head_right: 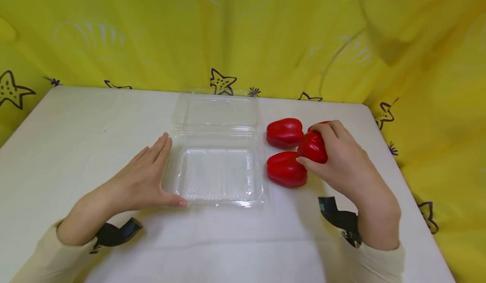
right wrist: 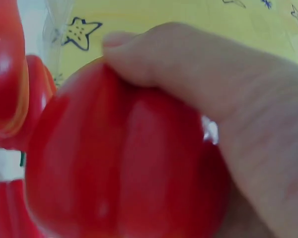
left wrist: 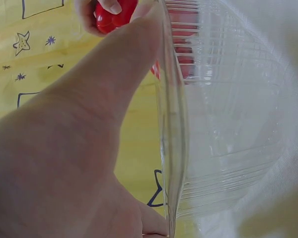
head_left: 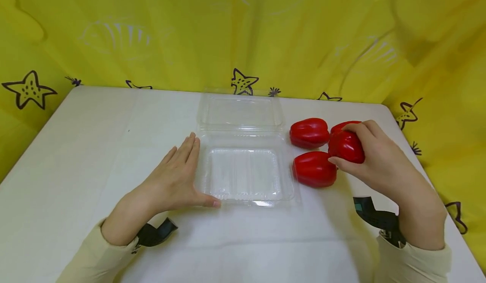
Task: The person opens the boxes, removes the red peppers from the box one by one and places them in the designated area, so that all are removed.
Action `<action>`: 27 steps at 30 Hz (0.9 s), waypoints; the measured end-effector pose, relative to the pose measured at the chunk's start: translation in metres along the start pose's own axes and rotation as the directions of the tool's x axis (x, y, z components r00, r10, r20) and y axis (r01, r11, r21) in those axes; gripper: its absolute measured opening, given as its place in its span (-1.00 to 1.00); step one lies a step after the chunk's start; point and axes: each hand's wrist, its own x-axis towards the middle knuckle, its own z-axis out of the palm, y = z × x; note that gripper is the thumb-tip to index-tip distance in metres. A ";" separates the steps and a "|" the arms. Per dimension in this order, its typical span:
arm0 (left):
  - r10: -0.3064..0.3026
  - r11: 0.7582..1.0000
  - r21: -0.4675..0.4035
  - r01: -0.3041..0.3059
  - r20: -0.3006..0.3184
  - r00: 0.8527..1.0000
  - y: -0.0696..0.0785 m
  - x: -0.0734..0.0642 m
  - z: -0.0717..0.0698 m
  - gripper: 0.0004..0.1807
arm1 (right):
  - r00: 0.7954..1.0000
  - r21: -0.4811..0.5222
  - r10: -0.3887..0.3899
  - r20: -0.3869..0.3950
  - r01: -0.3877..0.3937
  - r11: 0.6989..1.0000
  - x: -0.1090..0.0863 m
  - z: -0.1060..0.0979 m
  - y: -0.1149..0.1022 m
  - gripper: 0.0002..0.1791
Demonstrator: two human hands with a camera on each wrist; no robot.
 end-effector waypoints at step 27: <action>0.003 1.000 0.004 -0.003 -0.006 1.000 0.002 -0.001 0.000 0.63 | 0.930 -0.078 0.178 0.322 -0.162 0.984 0.004 0.007 0.047 -0.21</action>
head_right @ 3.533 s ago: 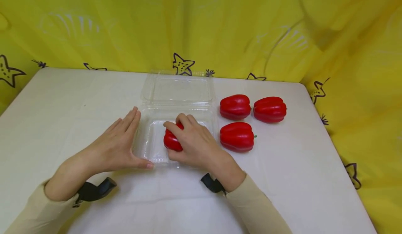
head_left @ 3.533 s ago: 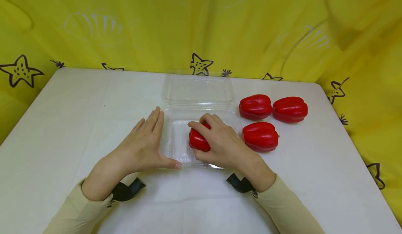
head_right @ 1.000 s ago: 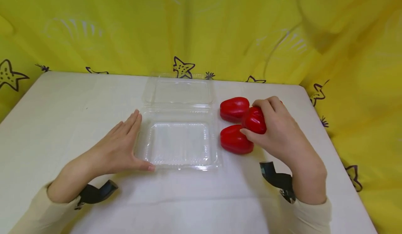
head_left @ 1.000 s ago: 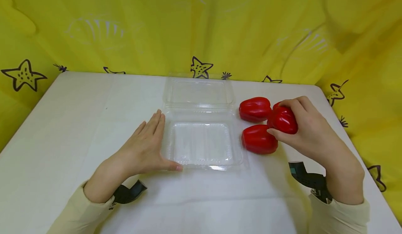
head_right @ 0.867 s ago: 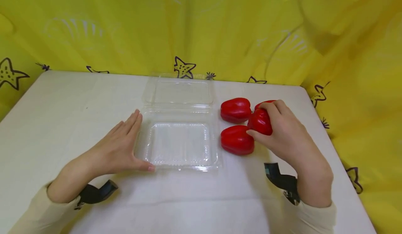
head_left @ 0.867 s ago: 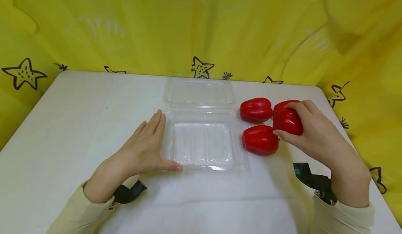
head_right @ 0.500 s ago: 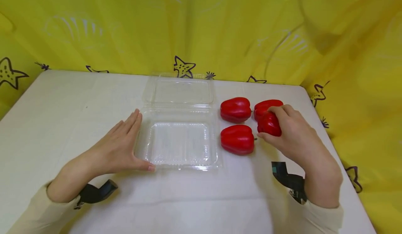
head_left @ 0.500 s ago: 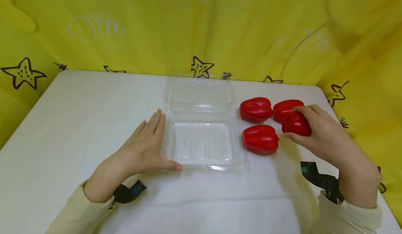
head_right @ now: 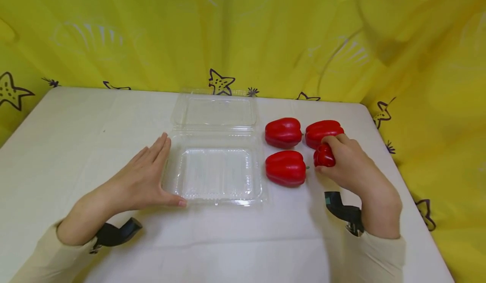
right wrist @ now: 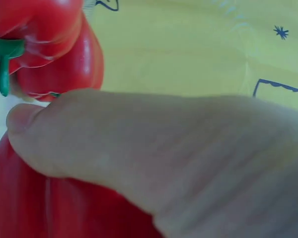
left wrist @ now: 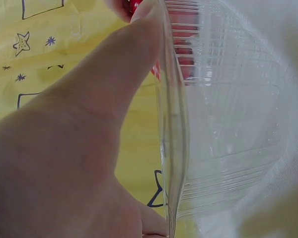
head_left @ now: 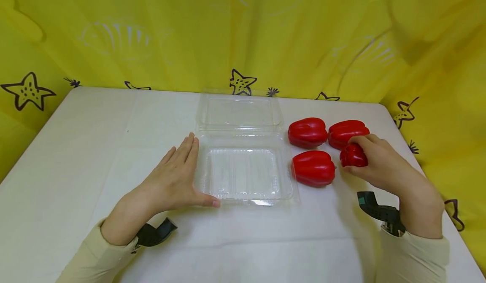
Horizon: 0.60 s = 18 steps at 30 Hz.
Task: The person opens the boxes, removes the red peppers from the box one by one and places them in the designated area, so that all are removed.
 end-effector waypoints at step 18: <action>-0.015 1.000 -0.018 0.016 0.022 1.000 0.000 0.000 0.000 0.62 | 0.986 -0.021 0.109 0.125 -0.107 0.994 0.014 0.013 0.003 -0.17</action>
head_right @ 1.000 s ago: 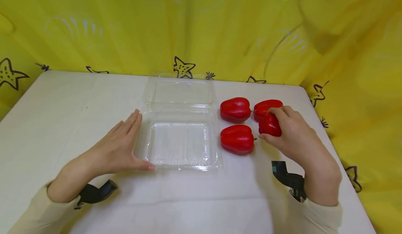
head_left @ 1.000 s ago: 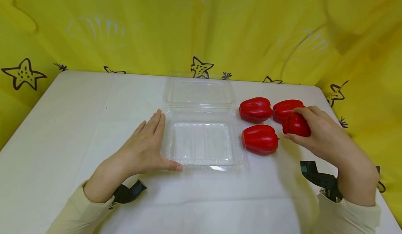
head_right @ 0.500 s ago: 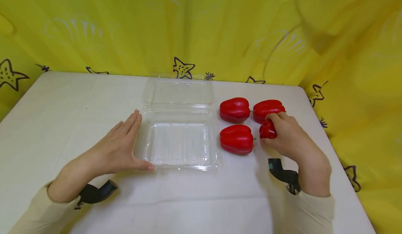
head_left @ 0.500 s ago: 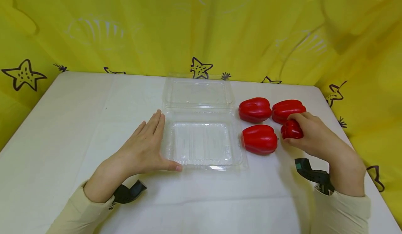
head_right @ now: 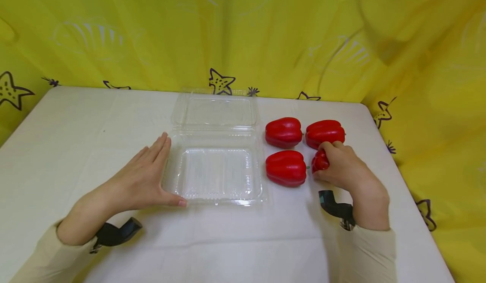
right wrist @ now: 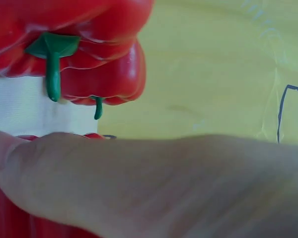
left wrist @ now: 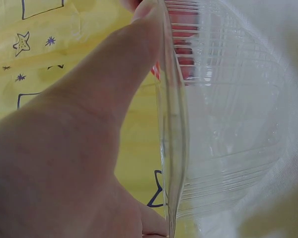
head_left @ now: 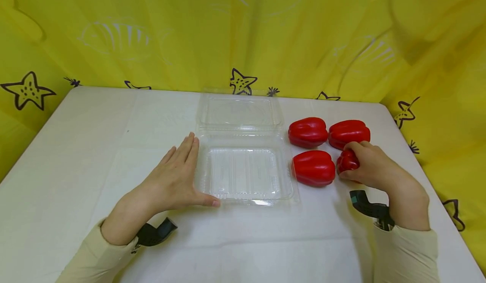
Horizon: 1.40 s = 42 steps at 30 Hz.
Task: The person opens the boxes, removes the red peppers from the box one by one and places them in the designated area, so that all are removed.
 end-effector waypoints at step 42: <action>0.011 1.000 -0.020 -0.012 -0.010 1.000 -0.002 0.001 -0.001 0.63 | 0.997 -0.074 0.078 -0.013 -0.078 0.994 -0.019 -0.017 -0.008 -0.09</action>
